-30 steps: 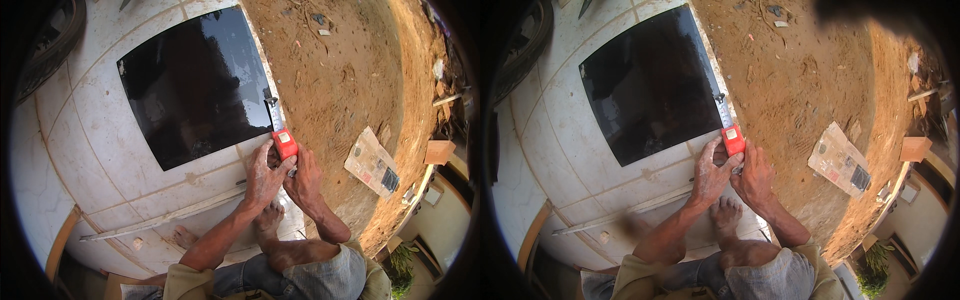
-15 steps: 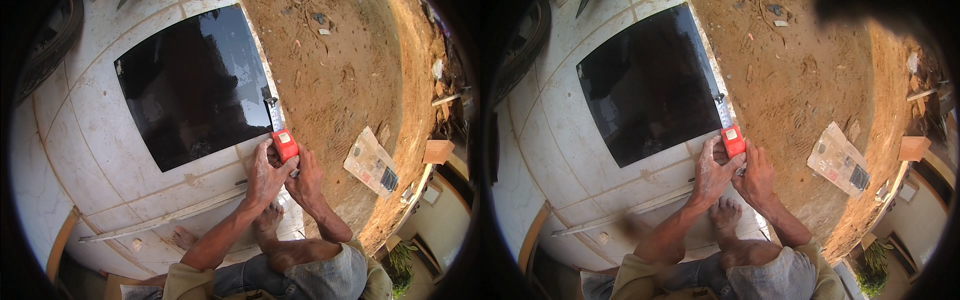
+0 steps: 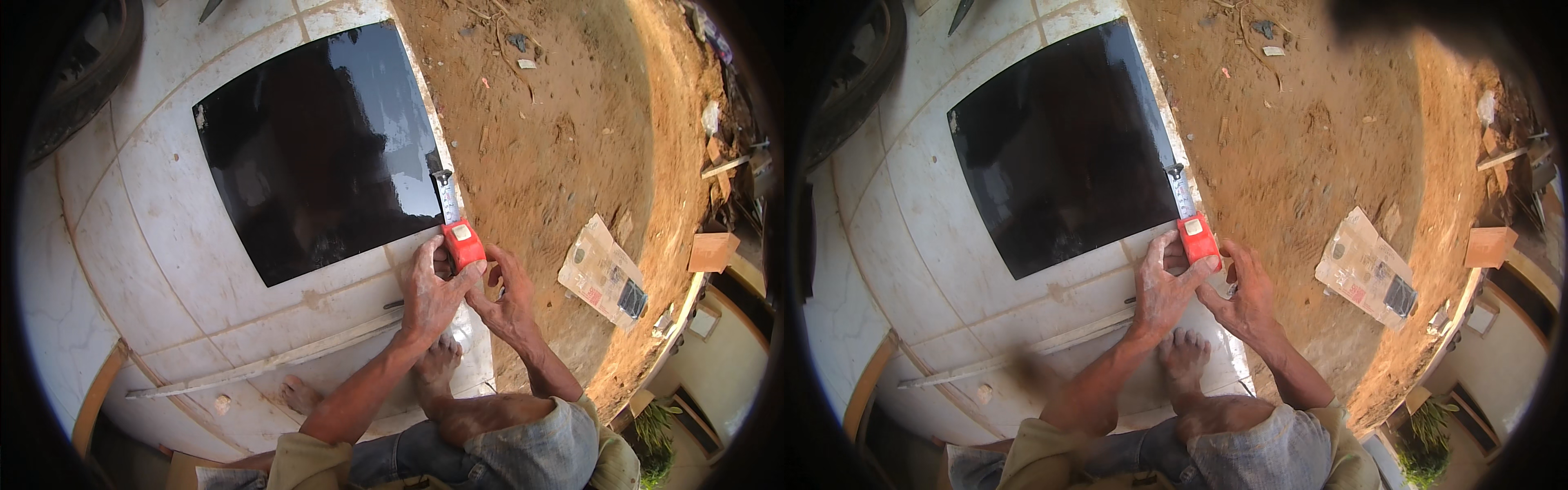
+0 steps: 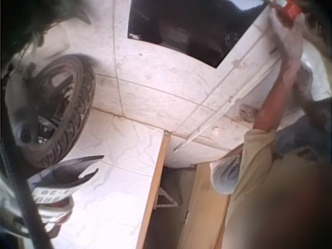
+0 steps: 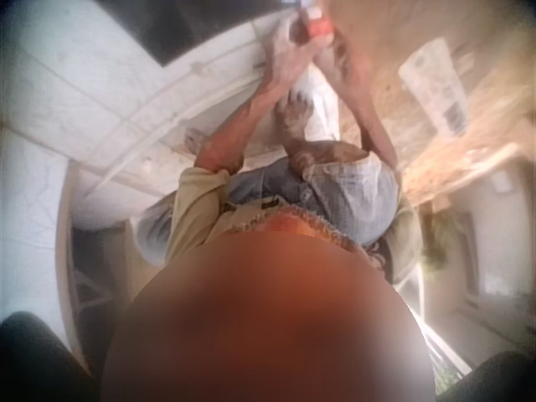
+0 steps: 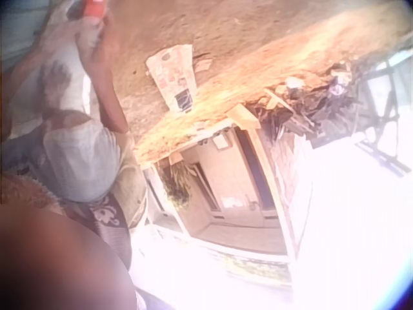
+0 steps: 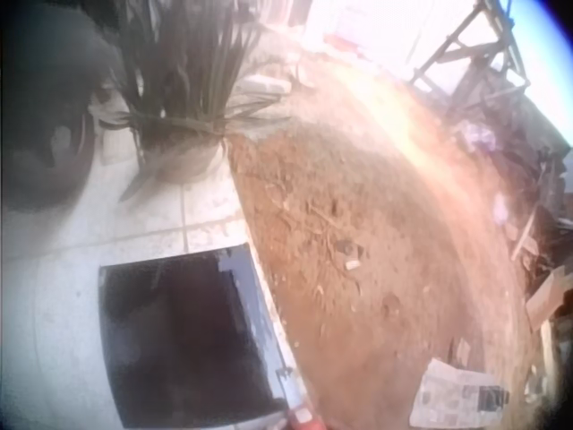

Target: The person measures a black tile with a tape measure, marks a line using a pencil and a metal straightedge, and then scores the tile along the marked line with a glass cutter.

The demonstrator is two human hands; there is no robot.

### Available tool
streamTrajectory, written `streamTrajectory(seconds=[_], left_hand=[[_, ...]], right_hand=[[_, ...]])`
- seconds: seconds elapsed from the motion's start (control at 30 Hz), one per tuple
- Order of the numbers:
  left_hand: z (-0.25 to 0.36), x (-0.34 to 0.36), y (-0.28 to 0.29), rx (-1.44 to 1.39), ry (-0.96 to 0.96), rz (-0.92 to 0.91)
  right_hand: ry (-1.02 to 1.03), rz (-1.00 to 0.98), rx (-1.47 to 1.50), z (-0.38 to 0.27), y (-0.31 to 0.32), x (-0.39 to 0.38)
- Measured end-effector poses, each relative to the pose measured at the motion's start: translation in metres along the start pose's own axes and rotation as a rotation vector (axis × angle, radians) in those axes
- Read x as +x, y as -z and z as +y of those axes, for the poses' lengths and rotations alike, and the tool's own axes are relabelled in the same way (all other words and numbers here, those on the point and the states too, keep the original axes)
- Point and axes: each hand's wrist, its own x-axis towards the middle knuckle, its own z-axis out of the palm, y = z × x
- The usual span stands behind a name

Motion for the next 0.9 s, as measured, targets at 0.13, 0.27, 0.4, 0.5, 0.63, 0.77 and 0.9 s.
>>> streamTrajectory(seconds=[0.13, 0.27, 0.4, 0.5, 0.63, 0.77, 0.9], left_hand=[[-0.003, 0.000, -0.001, -0.043, 0.010, 0.022], [-0.008, 0.001, -0.001, -0.012, 0.007, 0.000], [-0.012, 0.000, -0.002, 0.053, -0.011, 0.036], [-0.029, 0.001, -0.006, 0.056, -0.098, 0.126], [-0.026, -0.001, -0.006, 0.019, -0.108, 0.118], [-0.026, 0.000, -0.006, 0.005, -0.072, 0.101], [-0.022, 0.001, -0.003, 0.026, -0.046, 0.070]], right_hand=[[-0.254, -0.015, 0.346, 0.009, 0.024, 0.002], [-0.265, -0.005, 0.344, 0.028, 0.053, 0.027], [-0.337, -0.091, 0.167, 0.021, 0.061, 0.058], [-0.480, -0.193, 0.240, 0.016, 0.059, 0.074], [-0.448, -0.329, 0.192, 0.037, 0.056, 0.074], [-0.364, -0.397, -0.055, 0.054, 0.060, 0.071], [-0.481, -0.368, 0.276, 0.029, 0.063, 0.074]])
